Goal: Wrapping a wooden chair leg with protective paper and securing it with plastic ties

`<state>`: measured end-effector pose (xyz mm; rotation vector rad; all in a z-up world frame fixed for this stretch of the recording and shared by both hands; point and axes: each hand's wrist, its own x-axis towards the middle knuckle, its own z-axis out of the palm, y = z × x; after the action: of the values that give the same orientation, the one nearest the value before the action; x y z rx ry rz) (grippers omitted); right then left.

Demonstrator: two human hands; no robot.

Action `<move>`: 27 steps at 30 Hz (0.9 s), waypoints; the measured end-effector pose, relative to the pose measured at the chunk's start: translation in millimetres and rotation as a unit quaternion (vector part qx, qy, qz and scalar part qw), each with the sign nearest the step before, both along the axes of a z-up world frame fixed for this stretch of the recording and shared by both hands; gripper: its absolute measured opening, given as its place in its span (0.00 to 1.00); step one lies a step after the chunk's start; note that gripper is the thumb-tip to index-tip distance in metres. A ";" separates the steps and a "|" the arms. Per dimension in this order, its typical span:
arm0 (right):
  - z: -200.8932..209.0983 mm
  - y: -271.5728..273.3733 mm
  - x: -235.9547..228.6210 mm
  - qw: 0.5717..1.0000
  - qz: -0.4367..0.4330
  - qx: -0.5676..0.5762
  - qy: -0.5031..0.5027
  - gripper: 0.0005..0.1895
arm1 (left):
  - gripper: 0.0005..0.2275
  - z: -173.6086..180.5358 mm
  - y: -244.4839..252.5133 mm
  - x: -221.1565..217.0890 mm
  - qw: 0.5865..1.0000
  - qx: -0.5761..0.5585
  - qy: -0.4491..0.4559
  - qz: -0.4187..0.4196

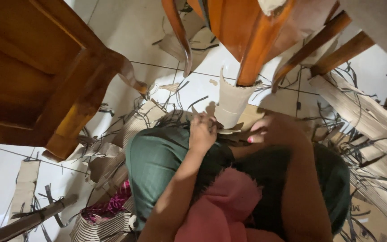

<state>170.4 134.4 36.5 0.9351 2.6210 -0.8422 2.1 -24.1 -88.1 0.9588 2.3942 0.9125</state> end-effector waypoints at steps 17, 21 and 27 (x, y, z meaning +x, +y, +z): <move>-21.7 -11.1 -16.9 0.990 0.082 -0.052 -0.098 0.21 | 0.12 -17.5 -17.2 -47.8 0.890 0.364 -0.261 0.087; -4.3 -32.3 -22.4 0.970 0.078 -0.198 0.116 0.12 | 0.10 77.8 -49.9 -12.0 0.885 0.402 -0.234 0.027; 33.6 -78.1 -37.5 0.904 -0.015 -0.225 0.363 0.05 | 0.10 121.0 -56.1 34.4 0.826 0.473 -0.306 -0.006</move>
<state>132.9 56.3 70.2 0.5985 2.7285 -2.0191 36.5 -80.2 32.9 0.7651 1.3216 2.1020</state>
